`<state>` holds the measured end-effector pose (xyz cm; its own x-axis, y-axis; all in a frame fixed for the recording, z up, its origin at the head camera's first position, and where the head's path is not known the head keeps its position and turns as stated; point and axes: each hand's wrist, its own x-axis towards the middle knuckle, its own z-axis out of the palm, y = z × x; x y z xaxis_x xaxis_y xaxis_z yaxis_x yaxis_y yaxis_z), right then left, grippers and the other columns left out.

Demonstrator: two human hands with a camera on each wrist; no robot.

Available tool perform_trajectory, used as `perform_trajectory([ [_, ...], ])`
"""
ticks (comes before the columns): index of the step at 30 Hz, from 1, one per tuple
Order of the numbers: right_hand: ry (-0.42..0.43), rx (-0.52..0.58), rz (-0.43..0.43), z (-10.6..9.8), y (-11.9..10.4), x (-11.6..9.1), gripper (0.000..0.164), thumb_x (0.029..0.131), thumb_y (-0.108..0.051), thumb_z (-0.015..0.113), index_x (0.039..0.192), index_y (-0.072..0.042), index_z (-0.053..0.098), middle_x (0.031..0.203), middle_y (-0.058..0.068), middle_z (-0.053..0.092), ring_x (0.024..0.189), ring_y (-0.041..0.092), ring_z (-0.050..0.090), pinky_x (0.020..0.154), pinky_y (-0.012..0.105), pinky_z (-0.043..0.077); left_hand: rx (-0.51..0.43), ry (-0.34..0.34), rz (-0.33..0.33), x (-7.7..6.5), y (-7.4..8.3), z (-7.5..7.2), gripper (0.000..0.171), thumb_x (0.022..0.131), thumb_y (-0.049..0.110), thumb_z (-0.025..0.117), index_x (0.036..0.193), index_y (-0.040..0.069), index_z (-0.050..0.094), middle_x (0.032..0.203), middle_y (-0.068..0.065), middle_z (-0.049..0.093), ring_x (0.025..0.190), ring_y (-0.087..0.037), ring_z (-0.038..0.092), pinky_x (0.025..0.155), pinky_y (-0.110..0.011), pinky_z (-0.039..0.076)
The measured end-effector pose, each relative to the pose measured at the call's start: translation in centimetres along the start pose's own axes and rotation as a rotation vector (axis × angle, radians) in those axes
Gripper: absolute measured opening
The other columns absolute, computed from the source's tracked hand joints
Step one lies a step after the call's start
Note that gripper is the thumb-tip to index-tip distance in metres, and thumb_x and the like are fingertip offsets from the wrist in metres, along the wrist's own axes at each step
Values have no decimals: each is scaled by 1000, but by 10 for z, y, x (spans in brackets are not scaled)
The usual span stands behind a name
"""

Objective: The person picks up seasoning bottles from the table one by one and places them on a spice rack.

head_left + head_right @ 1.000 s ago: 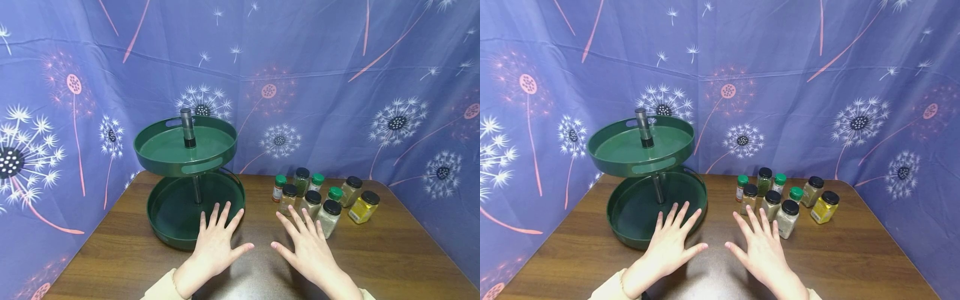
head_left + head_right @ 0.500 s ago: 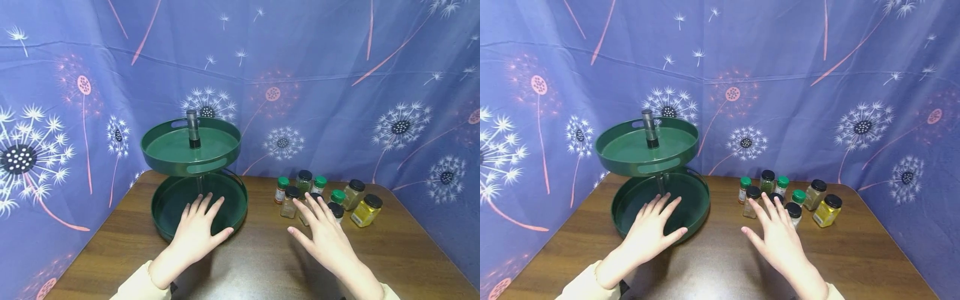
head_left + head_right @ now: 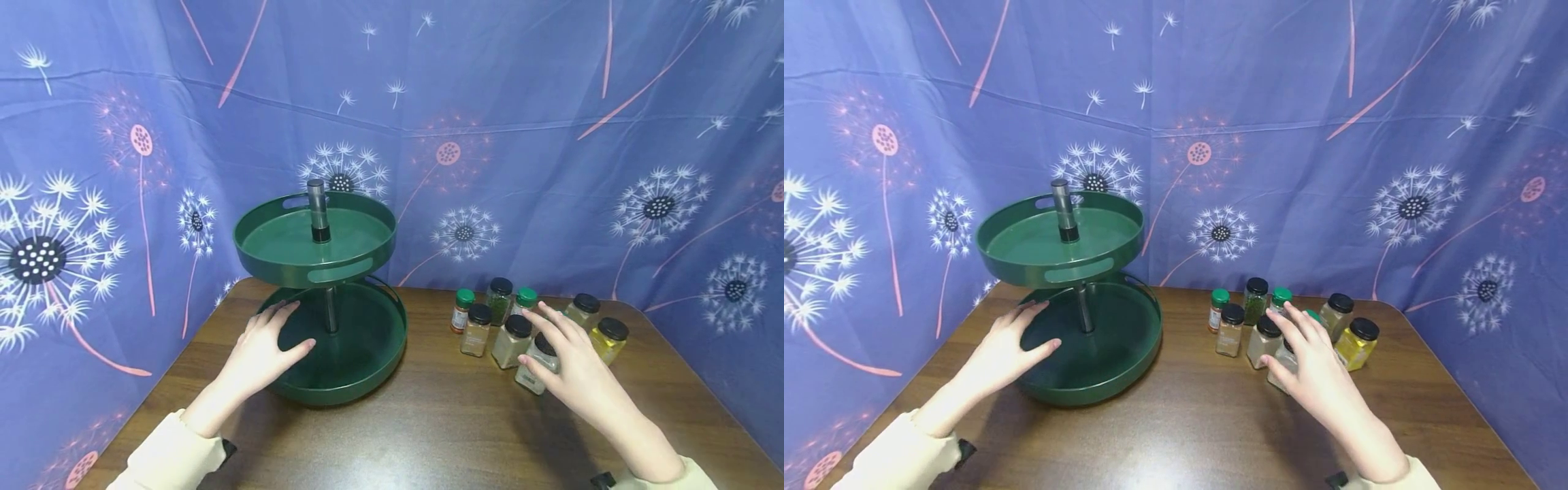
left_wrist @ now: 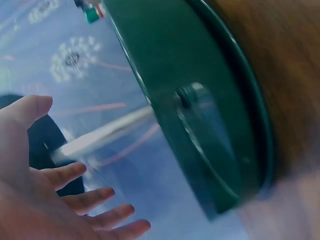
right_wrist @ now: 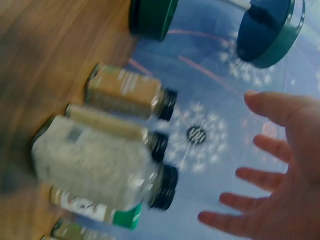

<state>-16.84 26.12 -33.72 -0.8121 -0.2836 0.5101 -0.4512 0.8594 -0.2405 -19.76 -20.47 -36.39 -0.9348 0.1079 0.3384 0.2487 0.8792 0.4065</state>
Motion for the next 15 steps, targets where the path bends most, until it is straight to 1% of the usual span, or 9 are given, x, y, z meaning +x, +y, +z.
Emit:
perform_trajectory([
  [4, 10, 37, -39, -1, 15, -2, 72, 75, -18, 79, 138, -18, 46, 143, 20, 38, 124, 52, 34, 89, 72, 29, -108, -29, -72, 3, -24, -7, 77, 84, 52, 64, 142, 7, 40, 143, -24, 38, 128, -48, 33, 97, -66, 29],
  [7, 31, 51, -67, 0, 26, -5, 72, 72, -14, 81, 136, -17, 49, 142, 19, 40, 123, 52, 35, 91, 72, 27, -166, -58, -130, 5, -39, -11, 80, 84, 51, 64, 143, 5, 35, 143, -24, 37, 129, -46, 34, 98, -63, 31],
  [10, 49, 54, -76, 2, 39, -8, 73, 69, -10, 81, 135, -15, 50, 143, 19, 40, 121, 54, 36, 92, 72, 26, -268, -126, -215, 7, -53, -14, 84, 86, 52, 62, 147, 7, 28, 146, -24, 33, 130, -45, 34, 98, -60, 33],
  [12, 55, 44, -58, 2, 46, -11, 75, 68, -9, 82, 136, -15, 49, 144, 17, 39, 120, 53, 36, 89, 71, 28, -354, -176, -272, 8, -61, -16, 86, 87, 52, 61, 149, 7, 23, 148, -24, 29, 131, -45, 33, 98, -59, 35],
  [15, 63, 37, -31, 4, 57, -15, 78, 68, -11, 82, 138, -15, 47, 145, 16, 38, 119, 52, 38, 84, 70, 33, -530, -248, -367, 11, -72, -16, 88, 89, 49, 60, 151, 9, 13, 151, -25, 20, 134, -46, 27, 98, -59, 36],
])
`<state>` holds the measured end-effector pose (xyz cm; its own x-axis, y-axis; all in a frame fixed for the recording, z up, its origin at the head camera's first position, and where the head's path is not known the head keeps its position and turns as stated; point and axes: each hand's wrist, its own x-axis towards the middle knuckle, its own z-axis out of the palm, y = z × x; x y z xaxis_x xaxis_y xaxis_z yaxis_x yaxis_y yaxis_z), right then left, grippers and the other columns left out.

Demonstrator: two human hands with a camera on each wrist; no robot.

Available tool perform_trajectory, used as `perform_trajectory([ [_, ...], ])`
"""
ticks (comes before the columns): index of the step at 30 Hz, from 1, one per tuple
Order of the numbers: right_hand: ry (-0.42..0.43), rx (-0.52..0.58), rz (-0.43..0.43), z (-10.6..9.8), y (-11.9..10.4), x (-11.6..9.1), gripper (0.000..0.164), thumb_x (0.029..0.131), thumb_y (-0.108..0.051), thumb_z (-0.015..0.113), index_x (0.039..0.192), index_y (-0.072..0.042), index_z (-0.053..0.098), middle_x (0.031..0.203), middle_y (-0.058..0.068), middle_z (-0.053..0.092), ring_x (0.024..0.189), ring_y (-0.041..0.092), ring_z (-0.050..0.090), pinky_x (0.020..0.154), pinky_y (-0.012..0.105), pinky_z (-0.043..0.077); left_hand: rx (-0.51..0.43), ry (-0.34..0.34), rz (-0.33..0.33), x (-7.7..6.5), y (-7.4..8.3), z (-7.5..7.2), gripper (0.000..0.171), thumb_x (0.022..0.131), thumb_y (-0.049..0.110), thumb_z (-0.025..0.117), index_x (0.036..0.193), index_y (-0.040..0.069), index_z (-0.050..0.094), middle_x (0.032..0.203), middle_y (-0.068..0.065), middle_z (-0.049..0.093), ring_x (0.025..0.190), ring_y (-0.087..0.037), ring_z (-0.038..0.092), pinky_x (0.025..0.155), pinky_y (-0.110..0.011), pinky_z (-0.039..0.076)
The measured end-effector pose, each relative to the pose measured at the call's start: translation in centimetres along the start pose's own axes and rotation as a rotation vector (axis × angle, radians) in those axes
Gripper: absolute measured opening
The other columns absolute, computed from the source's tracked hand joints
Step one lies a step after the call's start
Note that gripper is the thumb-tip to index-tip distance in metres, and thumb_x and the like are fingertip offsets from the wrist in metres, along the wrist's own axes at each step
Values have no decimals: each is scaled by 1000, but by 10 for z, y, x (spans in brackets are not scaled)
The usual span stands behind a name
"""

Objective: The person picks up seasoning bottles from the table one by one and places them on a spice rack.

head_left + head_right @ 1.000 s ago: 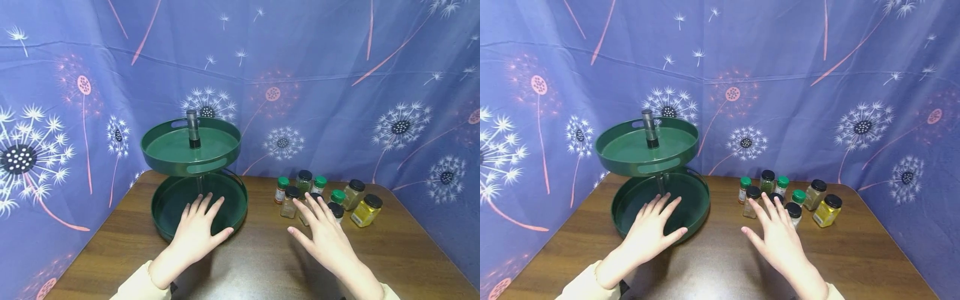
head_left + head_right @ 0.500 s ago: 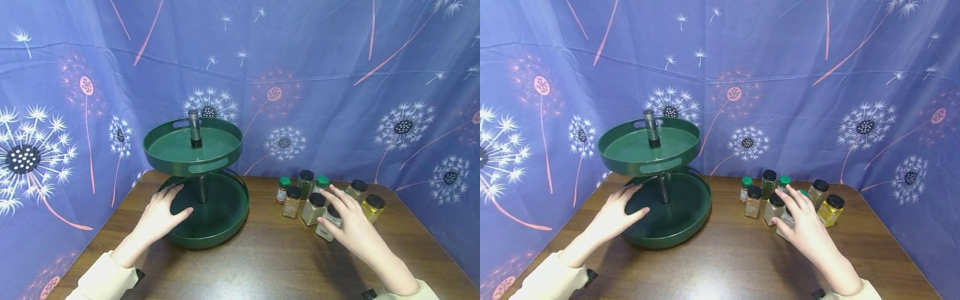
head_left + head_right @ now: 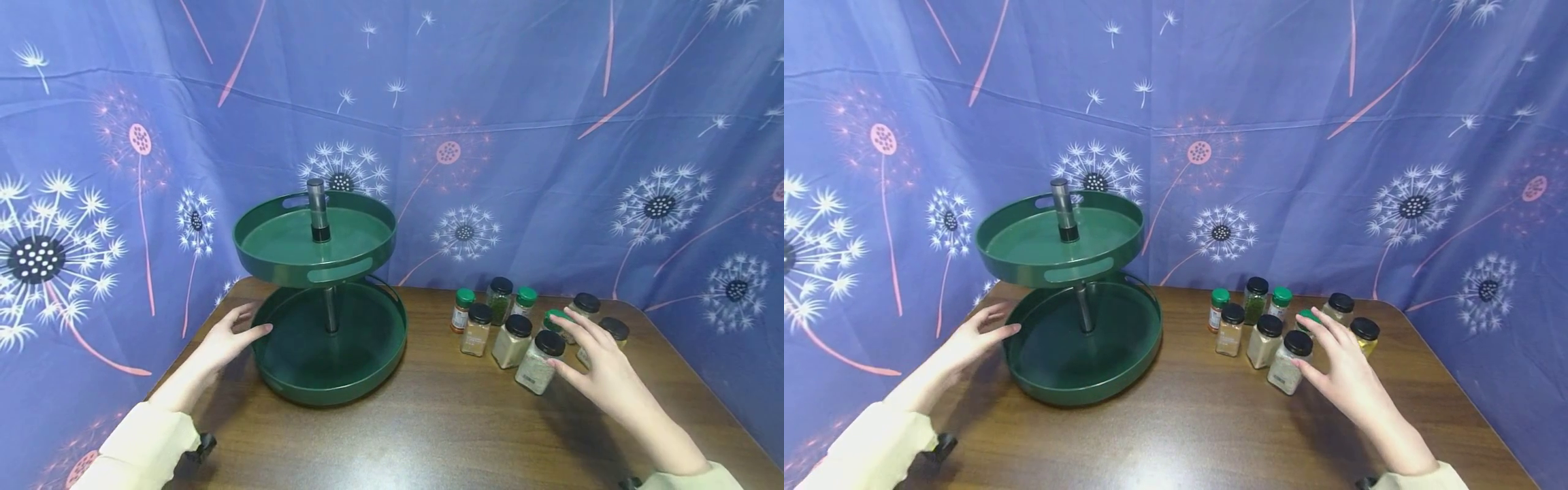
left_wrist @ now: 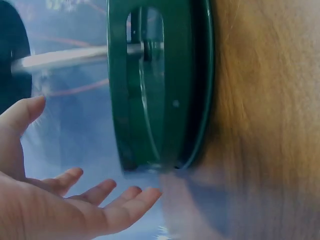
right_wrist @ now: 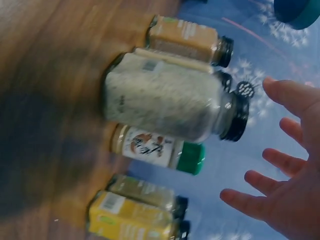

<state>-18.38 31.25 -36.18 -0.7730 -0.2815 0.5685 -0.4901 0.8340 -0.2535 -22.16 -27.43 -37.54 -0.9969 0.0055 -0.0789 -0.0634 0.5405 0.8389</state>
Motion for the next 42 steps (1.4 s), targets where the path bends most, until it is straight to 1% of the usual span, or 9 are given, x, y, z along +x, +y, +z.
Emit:
perform_trajectory([
  [7, 8, 54, 71, 7, 17, -6, 83, 70, -17, 82, 142, -13, 42, 141, 26, 39, 120, 51, 39, 84, 69, 33, -404, -152, -177, 17, -21, -13, 86, 95, 44, 51, 152, 12, -4, 154, -27, 1, 137, -49, 13, 99, -62, 33],
  [12, -32, 77, 146, 11, 24, -8, 86, 71, -23, 83, 144, -11, 38, 135, 28, 42, 112, 51, 45, 80, 63, 42, -562, -214, -232, 25, -31, -15, 80, 97, 40, 47, 152, 12, -3, 154, -25, -6, 135, -47, 15, 94, -57, 40],
  [15, -50, 95, 184, 12, 26, -10, 86, 73, -24, 82, 144, -9, 36, 131, 28, 46, 108, 48, 50, 75, 57, 48, -602, -216, -262, 28, -32, -13, 76, 97, 38, 48, 152, 13, 1, 155, -23, -4, 133, -43, 20, 88, -50, 45],
  [20, -49, 132, 214, 16, 31, -11, 82, 75, -21, 81, 143, -8, 38, 125, 20, 54, 101, 18, 54, 73, 32, 52, -649, -219, -297, 33, -35, -13, 71, 96, 29, 52, 151, 14, 9, 153, -19, 4, 128, -38, 27, 87, -49, 47],
  [23, -68, 179, 232, 20, 33, -11, 79, 77, -20, 79, 143, -8, 37, 125, 19, 55, 101, 12, 54, 75, 35, 52, -647, -236, -299, 35, -37, -15, 73, 95, 23, 55, 151, 13, 10, 145, -17, 22, 120, -33, 37, 87, -49, 48],
  [26, -98, 221, 268, 24, 34, -12, 76, 80, -20, 77, 143, -8, 36, 127, 22, 52, 104, 18, 55, 78, 54, 49, -645, -259, -290, 35, -40, -19, 78, 93, 14, 58, 152, 11, 6, 127, -8, 42, 108, -25, 48, 86, -47, 49],
  [30, -125, 251, 315, 30, 36, -13, 72, 82, -22, 75, 142, -7, 38, 129, 28, 49, 107, 38, 55, 81, 64, 43, -671, -270, -282, 36, -44, -22, 80, 90, 3, 59, 151, 10, 8, 112, 2, 49, 92, -17, 58, 84, -46, 50],
  [36, -147, 283, 368, 36, 35, -16, 69, 81, -23, 75, 137, -3, 41, 123, 27, 54, 105, 41, 56, 79, 55, 47, -688, -281, -248, 37, -43, -22, 81, 88, -2, 59, 151, 10, 9, 111, 6, 52, 78, -12, 63, 83, -46, 49],
  [42, -122, 279, 360, 41, 32, -17, 70, 78, -19, 78, 135, -1, 42, 123, 26, 54, 101, 40, 60, 75, 49, 49, -721, -352, -189, 42, -54, -26, 83, 82, 3, 70, 149, 15, 22, 113, 4, 51, 86, -14, 64, 83, -46, 50],
])
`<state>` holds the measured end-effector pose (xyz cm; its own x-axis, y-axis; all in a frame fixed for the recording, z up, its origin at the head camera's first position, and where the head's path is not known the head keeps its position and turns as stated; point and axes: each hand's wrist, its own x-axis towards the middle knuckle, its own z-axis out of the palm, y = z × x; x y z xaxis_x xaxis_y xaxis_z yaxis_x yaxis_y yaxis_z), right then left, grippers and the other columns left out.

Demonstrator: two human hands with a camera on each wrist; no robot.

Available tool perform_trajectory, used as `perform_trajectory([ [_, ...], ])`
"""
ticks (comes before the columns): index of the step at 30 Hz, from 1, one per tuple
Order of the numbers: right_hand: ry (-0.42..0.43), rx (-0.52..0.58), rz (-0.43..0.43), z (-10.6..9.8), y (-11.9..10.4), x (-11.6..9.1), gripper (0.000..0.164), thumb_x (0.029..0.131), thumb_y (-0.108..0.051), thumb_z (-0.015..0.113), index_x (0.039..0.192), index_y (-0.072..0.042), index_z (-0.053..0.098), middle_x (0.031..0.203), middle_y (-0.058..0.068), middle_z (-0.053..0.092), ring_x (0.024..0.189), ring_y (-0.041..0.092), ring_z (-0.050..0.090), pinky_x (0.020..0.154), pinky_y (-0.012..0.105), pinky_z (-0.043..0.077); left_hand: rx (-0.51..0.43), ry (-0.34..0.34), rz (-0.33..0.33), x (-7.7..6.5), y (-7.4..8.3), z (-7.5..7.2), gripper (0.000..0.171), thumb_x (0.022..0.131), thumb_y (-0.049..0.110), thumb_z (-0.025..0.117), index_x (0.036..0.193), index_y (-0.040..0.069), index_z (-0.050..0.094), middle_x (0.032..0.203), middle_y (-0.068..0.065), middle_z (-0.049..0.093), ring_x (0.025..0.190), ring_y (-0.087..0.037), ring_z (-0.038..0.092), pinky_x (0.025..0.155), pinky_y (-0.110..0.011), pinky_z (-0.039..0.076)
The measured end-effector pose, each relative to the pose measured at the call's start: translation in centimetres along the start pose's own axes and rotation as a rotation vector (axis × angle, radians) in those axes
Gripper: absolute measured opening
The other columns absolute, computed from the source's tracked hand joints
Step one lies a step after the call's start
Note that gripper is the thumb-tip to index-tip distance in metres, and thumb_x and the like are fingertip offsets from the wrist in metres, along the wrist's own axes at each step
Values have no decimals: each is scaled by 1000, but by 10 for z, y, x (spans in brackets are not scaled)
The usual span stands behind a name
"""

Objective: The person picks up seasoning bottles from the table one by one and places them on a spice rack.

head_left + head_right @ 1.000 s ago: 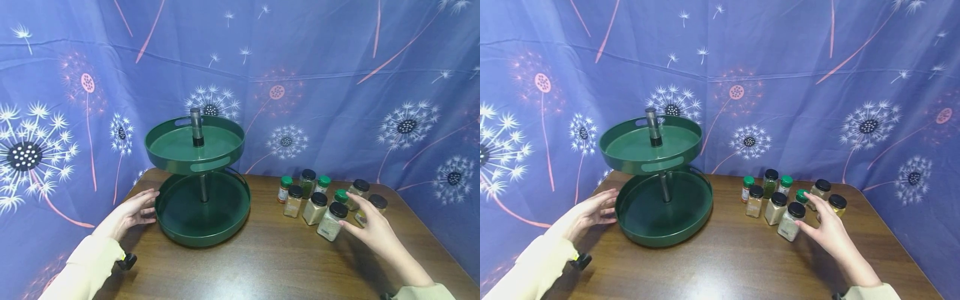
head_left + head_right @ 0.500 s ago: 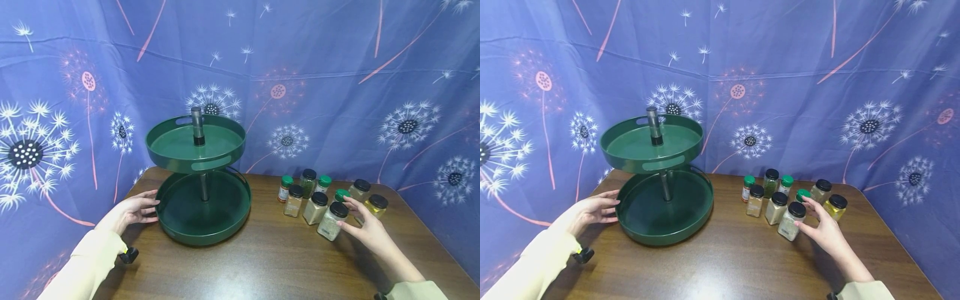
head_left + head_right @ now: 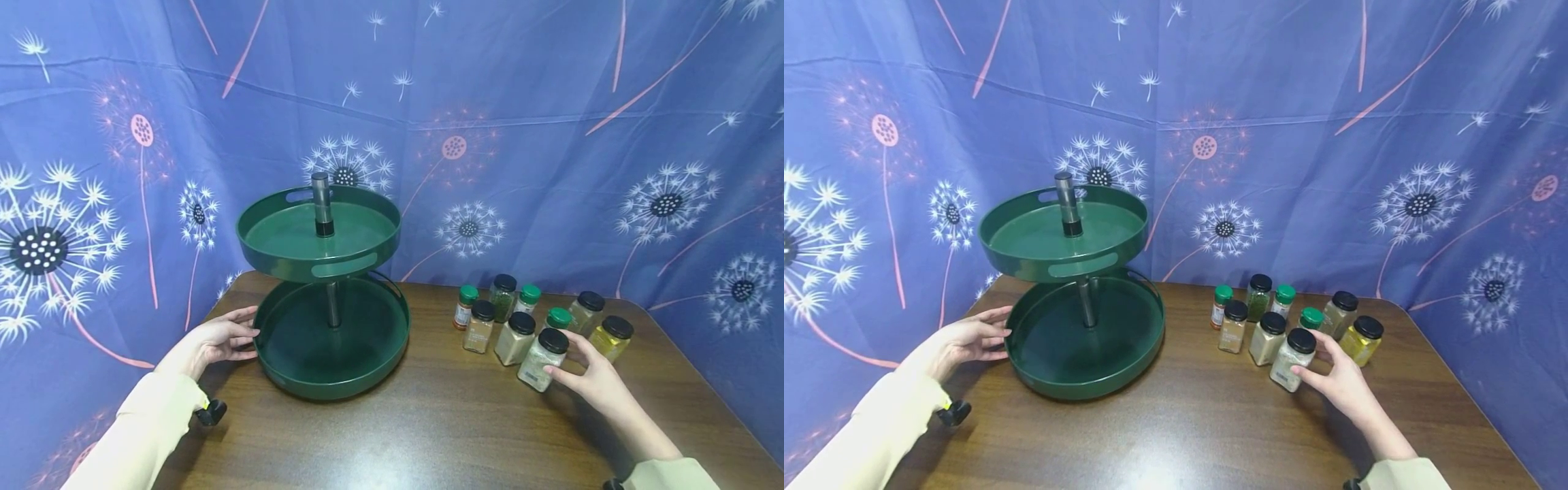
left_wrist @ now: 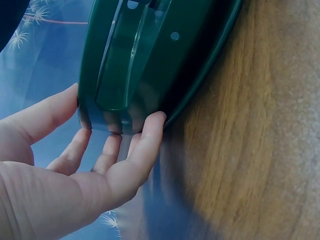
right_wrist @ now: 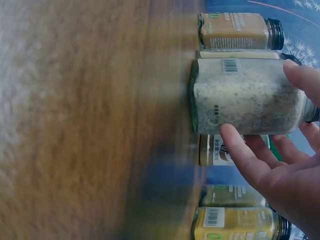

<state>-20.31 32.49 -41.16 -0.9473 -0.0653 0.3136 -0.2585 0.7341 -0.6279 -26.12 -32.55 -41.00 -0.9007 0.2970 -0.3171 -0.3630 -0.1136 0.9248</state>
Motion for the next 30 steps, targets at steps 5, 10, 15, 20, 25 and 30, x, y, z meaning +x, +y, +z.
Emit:
perform_trajectory([
  [5, 23, -13, 5, 2, 1, 1, 72, 76, -20, 80, 134, -1, 43, 118, 22, 58, 92, 6, 59, 76, 52, 48, -4, -24, 10, 1, 0, -2, 83, 81, 5, 72, 149, 16, 25, 118, 1, 49, 84, -14, 65, 83, -46, 50],
  [10, 10, -24, 18, 6, 4, 2, 73, 76, -24, 80, 135, -2, 42, 118, 22, 59, 97, 30, 62, 75, 49, 48, 7, 63, -23, -2, 3, 7, 83, 86, 0, 64, 151, 13, 14, 115, 3, 52, 77, -12, 66, 83, -46, 50],
  [15, 6, -3, 21, 9, 6, 1, 72, 75, -23, 80, 133, -2, 43, 118, 22, 59, 99, 41, 60, 68, 33, 48, 3, 68, -27, -2, 3, 9, 77, 89, -3, 58, 150, 13, 14, 113, 5, 52, 76, -12, 66, 82, -46, 50],
  [20, -6, 45, 34, 10, 6, -1, 72, 77, -22, 79, 135, -3, 41, 118, 24, 57, 101, 44, 59, 70, 31, 48, 16, 78, -26, -1, 2, 7, 79, 88, -3, 58, 151, 12, 12, 120, 1, 46, 76, -12, 64, 82, -46, 50],
  [25, -20, 96, 45, 11, 8, -1, 70, 78, -20, 78, 135, -2, 40, 119, 24, 56, 102, 38, 59, 72, 29, 48, 17, 70, -20, -2, 2, 9, 80, 88, -3, 59, 151, 11, 13, 120, -1, 45, 77, -12, 64, 82, -46, 51],
  [30, -20, 182, 42, 13, 12, -3, 67, 78, -13, 77, 134, -2, 43, 111, -5, 59, 93, 3, 58, 71, 25, 49, 22, 64, -17, -1, 2, 10, 77, 89, -4, 57, 150, 11, 13, 118, -1, 46, 78, -13, 63, 81, -46, 51],
])
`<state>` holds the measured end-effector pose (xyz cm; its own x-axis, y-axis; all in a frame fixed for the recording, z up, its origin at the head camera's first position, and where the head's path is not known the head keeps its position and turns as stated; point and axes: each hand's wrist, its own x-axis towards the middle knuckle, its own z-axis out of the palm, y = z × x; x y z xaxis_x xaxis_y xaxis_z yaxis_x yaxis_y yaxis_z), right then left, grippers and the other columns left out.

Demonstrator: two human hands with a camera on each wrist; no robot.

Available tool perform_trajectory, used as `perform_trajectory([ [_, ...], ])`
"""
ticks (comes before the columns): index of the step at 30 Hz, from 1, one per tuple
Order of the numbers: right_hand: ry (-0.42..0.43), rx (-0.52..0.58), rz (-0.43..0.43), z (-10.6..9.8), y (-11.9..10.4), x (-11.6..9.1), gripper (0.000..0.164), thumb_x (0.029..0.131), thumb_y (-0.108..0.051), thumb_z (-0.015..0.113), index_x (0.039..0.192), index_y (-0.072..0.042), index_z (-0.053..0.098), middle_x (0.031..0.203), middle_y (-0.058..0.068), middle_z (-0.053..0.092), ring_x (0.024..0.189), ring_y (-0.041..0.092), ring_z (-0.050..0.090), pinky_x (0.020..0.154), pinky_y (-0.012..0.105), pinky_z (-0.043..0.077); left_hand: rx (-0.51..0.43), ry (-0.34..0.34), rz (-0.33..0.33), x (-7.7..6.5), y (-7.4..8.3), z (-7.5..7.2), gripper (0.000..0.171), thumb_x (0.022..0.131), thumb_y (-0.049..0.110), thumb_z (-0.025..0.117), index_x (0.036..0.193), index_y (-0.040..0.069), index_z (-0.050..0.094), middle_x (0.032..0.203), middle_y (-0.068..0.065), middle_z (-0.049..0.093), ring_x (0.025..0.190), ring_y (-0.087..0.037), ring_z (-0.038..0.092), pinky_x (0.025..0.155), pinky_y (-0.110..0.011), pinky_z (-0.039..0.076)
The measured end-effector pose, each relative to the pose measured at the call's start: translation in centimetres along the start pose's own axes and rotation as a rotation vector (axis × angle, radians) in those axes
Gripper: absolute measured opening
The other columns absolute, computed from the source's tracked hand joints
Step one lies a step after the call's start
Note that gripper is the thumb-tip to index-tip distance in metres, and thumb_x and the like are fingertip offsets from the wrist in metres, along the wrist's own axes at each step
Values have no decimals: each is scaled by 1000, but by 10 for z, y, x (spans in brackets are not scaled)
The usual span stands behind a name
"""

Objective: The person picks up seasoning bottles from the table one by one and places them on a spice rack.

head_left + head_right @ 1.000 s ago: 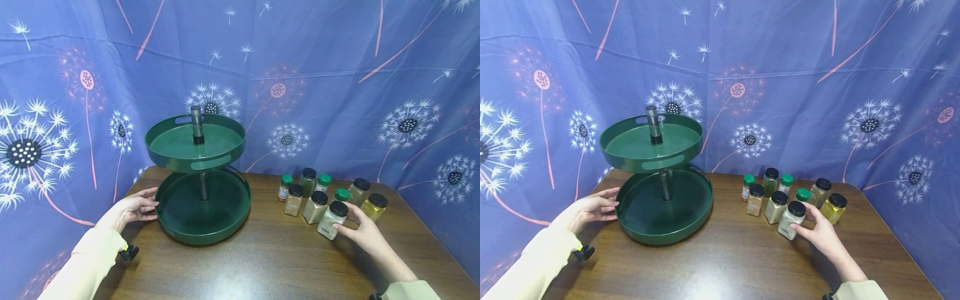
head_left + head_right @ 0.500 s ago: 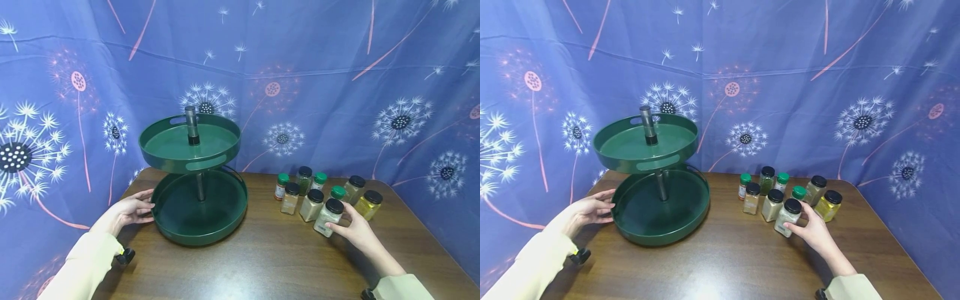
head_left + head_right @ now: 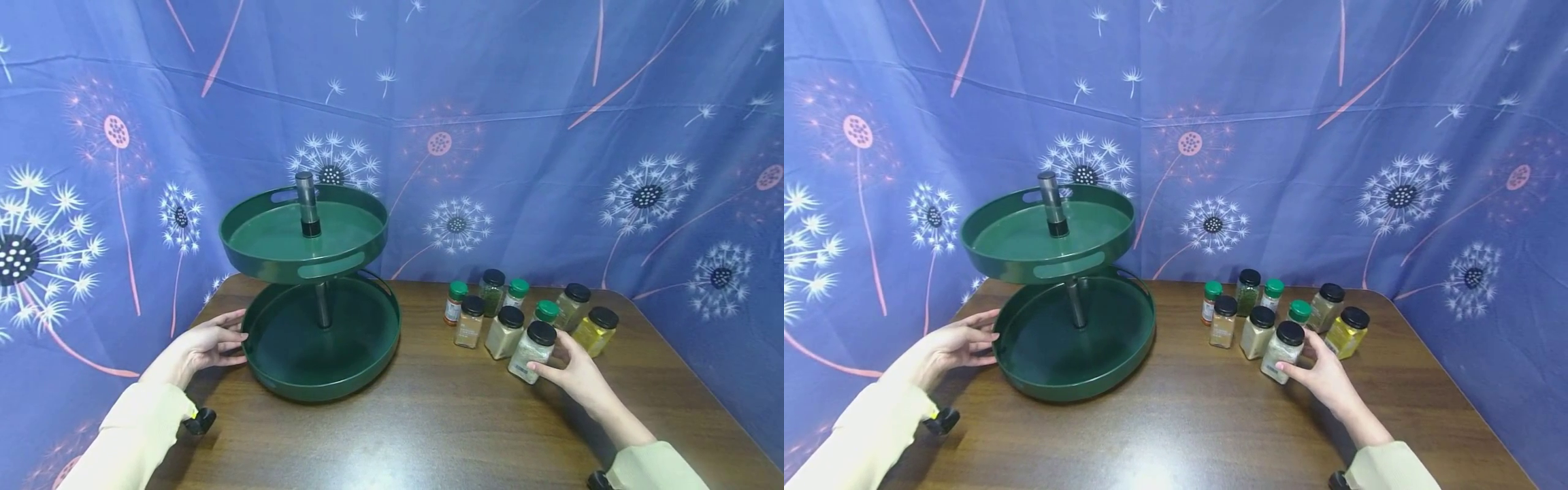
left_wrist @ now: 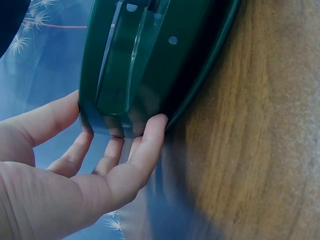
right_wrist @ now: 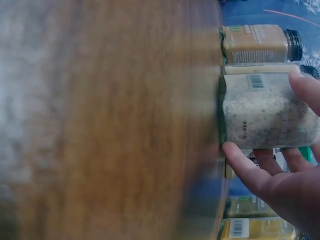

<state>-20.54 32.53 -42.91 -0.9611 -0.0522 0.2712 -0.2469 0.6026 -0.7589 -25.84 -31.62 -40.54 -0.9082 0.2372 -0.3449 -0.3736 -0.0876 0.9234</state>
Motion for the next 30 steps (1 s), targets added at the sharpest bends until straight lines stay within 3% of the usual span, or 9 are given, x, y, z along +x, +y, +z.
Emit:
perform_trajectory([
  [4, -2, 35, 33, 1, 2, -1, 65, 79, -17, 77, 133, -2, 44, 108, -19, 55, 94, -10, 51, 76, 21, 46, 4, 1, 0, 1, 0, 0, 78, 89, -4, 57, 151, 10, 11, 121, -3, 43, 80, -13, 63, 81, -46, 50],
  [9, -3, 39, 104, 2, 2, -2, 66, 81, -23, 76, 134, -3, 42, 110, -21, 53, 97, -13, 47, 82, 20, 41, 10, -2, 3, 2, 0, -1, 79, 88, -3, 58, 150, 11, 12, 122, -3, 42, 82, -15, 61, 82, -47, 50],
  [15, 28, 83, 102, 5, -7, -5, 70, 81, -18, 75, 138, -3, 36, 110, -27, 49, 99, -9, 46, 83, 27, 40, 16, 1, 3, 1, 0, -2, 78, 88, -3, 58, 150, 11, 13, 123, -4, 41, 83, -15, 60, 82, -47, 50],
  [22, 60, 47, 101, 7, -10, -6, 69, 82, -20, 74, 138, -6, 37, 111, -24, 49, 98, -5, 48, 78, 19, 42, 34, 0, 3, 0, 1, 0, 80, 88, -3, 59, 151, 10, 10, 124, -4, 41, 84, -15, 59, 83, -47, 50],
  [30, 66, 47, 83, 7, -10, -8, 69, 82, -21, 74, 138, -4, 37, 113, -14, 51, 94, -2, 52, 74, 23, 48, 25, -9, 0, 0, 1, 0, 80, 89, -3, 58, 151, 11, 10, 117, 1, 47, 85, -16, 59, 82, -47, 51],
])
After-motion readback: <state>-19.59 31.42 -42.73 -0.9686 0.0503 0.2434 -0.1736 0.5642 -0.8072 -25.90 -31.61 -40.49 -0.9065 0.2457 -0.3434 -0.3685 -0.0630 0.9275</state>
